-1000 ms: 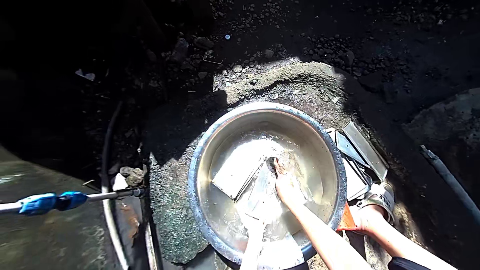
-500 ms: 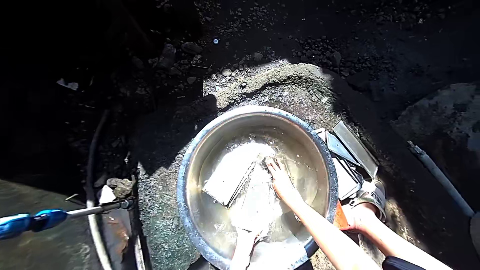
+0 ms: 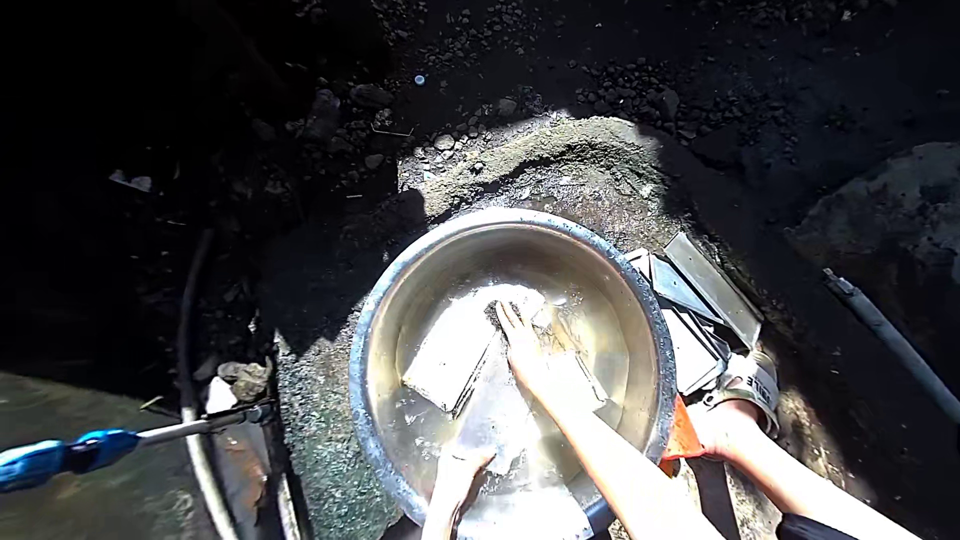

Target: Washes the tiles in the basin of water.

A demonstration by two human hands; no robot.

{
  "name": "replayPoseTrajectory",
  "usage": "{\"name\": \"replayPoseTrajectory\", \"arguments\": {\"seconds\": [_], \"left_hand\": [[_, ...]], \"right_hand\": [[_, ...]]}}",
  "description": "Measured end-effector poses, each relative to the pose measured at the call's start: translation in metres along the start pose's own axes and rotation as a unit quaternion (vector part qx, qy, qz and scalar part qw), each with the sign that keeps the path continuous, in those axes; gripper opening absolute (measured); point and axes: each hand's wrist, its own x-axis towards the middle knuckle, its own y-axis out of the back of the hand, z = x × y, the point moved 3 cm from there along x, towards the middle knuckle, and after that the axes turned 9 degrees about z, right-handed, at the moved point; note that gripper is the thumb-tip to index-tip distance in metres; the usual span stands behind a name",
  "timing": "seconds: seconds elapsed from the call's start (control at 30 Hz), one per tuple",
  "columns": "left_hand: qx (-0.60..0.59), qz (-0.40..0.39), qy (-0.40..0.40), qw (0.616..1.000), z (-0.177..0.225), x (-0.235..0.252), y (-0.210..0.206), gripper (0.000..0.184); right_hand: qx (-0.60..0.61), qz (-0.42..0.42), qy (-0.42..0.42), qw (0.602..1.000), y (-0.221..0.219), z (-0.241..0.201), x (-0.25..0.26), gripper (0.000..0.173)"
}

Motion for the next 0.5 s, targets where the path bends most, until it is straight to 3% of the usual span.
{"name": "replayPoseTrajectory", "arguments": {"seconds": [0.1,0.23,0.33,0.4,0.43,0.5], "left_hand": [[-0.080,0.001,0.027,0.996,0.003,0.007,0.005,0.051],[-0.151,-0.023,0.027,0.988,0.019,0.014,0.021,0.041],[0.025,-0.125,-0.008,0.992,0.052,0.023,0.034,0.021],[0.235,-0.232,-0.030,0.943,0.074,0.036,0.024,0.030],[0.285,-0.253,-0.028,0.924,0.082,0.042,0.013,0.037],[0.234,-0.176,-0.039,0.955,0.092,0.050,-0.012,0.045]], "right_hand": [[0.001,0.054,-0.002,0.999,0.001,0.022,-0.023,0.068],[-0.030,0.040,-0.069,0.996,0.024,0.049,-0.064,0.068],[-0.049,0.057,-0.087,0.993,0.023,0.039,-0.060,0.063],[-0.015,0.093,-0.051,0.994,0.009,0.020,-0.046,0.059],[0.012,0.092,-0.023,0.995,0.002,0.012,-0.039,0.060],[0.036,0.039,0.023,0.998,-0.003,0.006,-0.036,0.065]]}}
